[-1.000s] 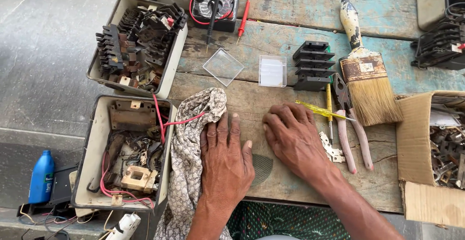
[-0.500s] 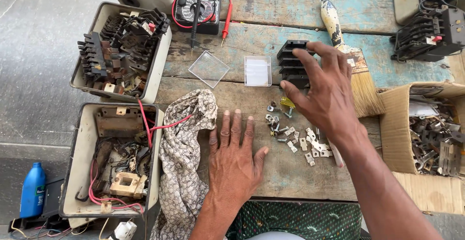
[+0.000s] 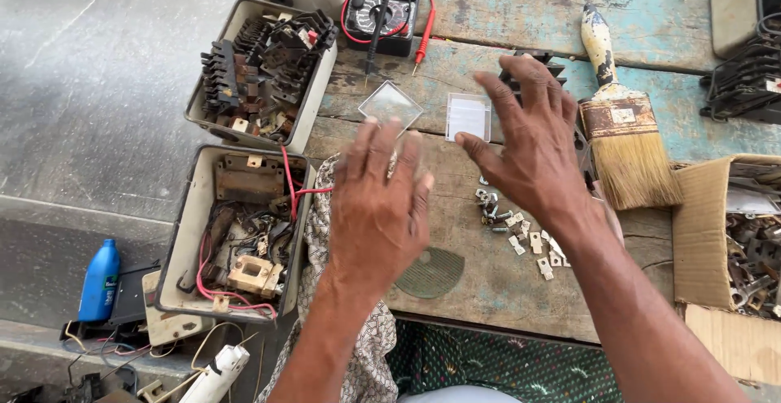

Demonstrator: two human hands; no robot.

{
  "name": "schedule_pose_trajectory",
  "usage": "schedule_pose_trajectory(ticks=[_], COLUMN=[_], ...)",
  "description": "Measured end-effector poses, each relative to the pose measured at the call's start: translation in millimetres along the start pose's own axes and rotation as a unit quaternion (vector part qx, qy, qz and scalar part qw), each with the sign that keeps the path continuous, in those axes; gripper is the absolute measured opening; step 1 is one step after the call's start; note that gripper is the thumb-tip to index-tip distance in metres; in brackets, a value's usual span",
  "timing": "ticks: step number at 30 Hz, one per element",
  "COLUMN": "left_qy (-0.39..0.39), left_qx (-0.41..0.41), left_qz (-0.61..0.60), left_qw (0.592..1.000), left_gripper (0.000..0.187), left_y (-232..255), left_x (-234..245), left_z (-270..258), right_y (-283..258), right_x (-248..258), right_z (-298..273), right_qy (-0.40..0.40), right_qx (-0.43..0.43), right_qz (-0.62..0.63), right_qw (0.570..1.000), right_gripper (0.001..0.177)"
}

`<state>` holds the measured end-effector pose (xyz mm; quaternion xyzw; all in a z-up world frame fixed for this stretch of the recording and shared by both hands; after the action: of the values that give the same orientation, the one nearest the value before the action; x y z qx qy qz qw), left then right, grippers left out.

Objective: The person rubs a small metal contact against a grinding disc, then tests an electrical switch component with multimeter probes before grinding its metal parts.

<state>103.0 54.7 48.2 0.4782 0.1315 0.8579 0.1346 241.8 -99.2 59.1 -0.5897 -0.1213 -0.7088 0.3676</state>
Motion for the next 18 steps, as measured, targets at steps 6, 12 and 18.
schedule_pose_trajectory(ticks=[6, 12, 18], left_qy=[-0.008, -0.044, -0.037], left_qx=[0.127, 0.249, 0.294], left_qz=[0.155, 0.155, 0.130], left_qw=[0.980, 0.955, 0.946], left_gripper=[0.043, 0.063, 0.081], left_y=[-69.2, -119.8, -169.1], left_x=[58.4, 75.1, 55.3], left_z=[22.1, 29.3, 39.2], right_y=[-51.0, -80.3, -104.6], right_x=[0.7, -21.9, -54.6], right_z=[10.6, 63.0, 127.7], right_qy=[0.032, -0.054, -0.044], right_qx=[0.037, 0.010, 0.118], right_qz=[0.082, 0.230, 0.125], right_qw=[0.995, 0.972, 0.984], right_gripper=[0.044, 0.057, 0.087])
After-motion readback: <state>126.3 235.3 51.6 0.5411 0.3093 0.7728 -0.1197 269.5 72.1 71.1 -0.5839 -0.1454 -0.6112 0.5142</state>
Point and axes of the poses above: each hand's wrist, its own z-axis towards the middle knuckle, its own x-axis out of the back of the hand, y = z × x, the point moved 3 cm from there along z, towards the middle knuckle
